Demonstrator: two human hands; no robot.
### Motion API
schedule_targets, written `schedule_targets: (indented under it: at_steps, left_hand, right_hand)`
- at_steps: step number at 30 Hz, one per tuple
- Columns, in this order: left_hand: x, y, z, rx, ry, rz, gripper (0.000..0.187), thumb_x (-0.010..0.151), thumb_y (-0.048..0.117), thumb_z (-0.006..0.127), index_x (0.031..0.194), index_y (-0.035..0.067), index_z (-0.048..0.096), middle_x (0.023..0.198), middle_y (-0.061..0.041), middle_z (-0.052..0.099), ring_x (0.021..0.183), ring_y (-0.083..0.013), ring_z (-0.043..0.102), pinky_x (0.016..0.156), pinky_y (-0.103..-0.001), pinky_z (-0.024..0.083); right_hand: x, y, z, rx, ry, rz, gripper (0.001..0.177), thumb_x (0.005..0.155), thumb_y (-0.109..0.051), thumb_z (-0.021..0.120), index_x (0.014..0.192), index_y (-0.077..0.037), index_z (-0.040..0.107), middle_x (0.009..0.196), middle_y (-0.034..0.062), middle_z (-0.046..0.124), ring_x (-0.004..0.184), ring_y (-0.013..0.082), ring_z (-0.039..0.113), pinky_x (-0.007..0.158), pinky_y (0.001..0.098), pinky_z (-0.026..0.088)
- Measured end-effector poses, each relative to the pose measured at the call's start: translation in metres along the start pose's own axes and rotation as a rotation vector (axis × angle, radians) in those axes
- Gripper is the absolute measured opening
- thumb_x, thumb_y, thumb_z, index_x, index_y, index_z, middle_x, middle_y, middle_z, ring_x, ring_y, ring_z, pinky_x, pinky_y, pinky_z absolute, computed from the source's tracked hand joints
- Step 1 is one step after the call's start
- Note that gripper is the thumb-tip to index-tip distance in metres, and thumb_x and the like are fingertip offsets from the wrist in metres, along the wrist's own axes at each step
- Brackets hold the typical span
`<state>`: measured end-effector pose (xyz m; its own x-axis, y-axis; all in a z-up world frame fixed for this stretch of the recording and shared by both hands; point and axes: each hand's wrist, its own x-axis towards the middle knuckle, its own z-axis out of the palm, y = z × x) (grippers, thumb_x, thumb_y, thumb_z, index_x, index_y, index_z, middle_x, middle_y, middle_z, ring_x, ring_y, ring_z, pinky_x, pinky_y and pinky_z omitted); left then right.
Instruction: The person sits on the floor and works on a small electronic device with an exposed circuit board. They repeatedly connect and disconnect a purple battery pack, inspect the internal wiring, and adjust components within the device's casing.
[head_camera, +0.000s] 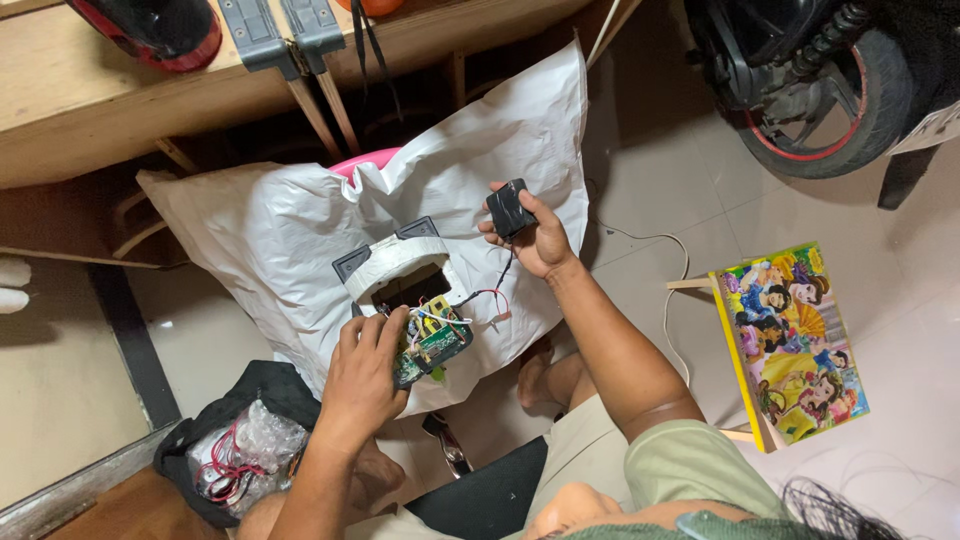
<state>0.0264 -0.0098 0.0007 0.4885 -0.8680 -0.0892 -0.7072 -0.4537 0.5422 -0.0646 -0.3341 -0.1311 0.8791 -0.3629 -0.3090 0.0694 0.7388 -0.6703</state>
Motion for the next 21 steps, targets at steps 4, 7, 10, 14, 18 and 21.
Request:
schedule_targets:
  at_steps: [4,7,10,14,18,21]
  left_hand:
    - [0.000,0.000,0.000,0.001,-0.002,-0.005,0.100,0.051,0.005,0.079,0.144,0.009,0.043,0.124,-0.013,0.054,0.120,-0.0387,0.047,0.100,-0.047,0.045]
    - [-0.001,0.002,0.000,0.010,-0.018,-0.019,0.099,0.052,0.004,0.079,0.144,0.010,0.043,0.125,-0.013,0.054,0.120,-0.0384,0.047,0.099,-0.047,0.045]
    - [-0.001,0.003,0.001,0.019,-0.021,-0.017,0.099,0.051,0.004,0.079,0.144,0.010,0.044,0.125,-0.013,0.055,0.120,-0.0384,0.047,0.100,-0.047,0.045]
    - [-0.004,0.006,0.001,0.017,-0.033,-0.007,0.104,0.049,0.006,0.079,0.146,0.009,0.043,0.123,-0.015,0.054,0.120,-0.0396,0.047,0.100,-0.048,0.043]
    - [-0.008,0.008,0.003,0.031,-0.003,0.026,0.095,0.055,0.003,0.076,0.144,0.007,0.043,0.123,-0.015,0.055,0.121,-0.0385,0.048,0.101,-0.046,0.042]
    - [-0.010,0.010,0.003,0.027,-0.004,0.036,0.095,0.055,0.003,0.076,0.144,0.005,0.043,0.122,-0.016,0.054,0.120,-0.0394,0.048,0.100,-0.047,0.042]
  right_hand:
    - [0.000,-0.003,0.004,-0.009,0.014,-0.008,0.065,0.100,-0.048,0.058,0.145,-0.002,0.050,0.119,0.0173,0.066,0.096,0.0295,0.073,0.082,0.0396,0.060]
    - [-0.003,-0.004,0.007,-0.015,-0.004,-0.007,0.066,0.100,-0.049,0.057,0.145,-0.001,0.050,0.120,0.0191,0.067,0.095,0.0297,0.073,0.081,0.0397,0.061]
    - [-0.005,-0.006,0.011,-0.003,-0.045,0.004,0.068,0.099,-0.049,0.056,0.144,0.001,0.050,0.124,0.0231,0.065,0.096,0.0307,0.073,0.081,0.0397,0.061]
    - [-0.010,-0.011,0.018,0.022,-0.192,0.042,0.070,0.096,-0.049,0.057,0.140,0.005,0.052,0.135,0.0318,0.062,0.101,0.0315,0.073,0.087,0.0386,0.061]
    - [-0.017,-0.012,0.028,0.023,-0.336,0.087,0.073,0.096,-0.051,0.061,0.136,0.009,0.052,0.137,0.0344,0.062,0.100,0.0332,0.072,0.091,0.0403,0.062]
    - [-0.024,-0.017,0.036,0.044,-0.476,0.163,0.084,0.098,-0.051,0.062,0.146,0.018,0.054,0.126,0.0343,0.067,0.105,0.0329,0.073,0.071,0.0266,0.055]
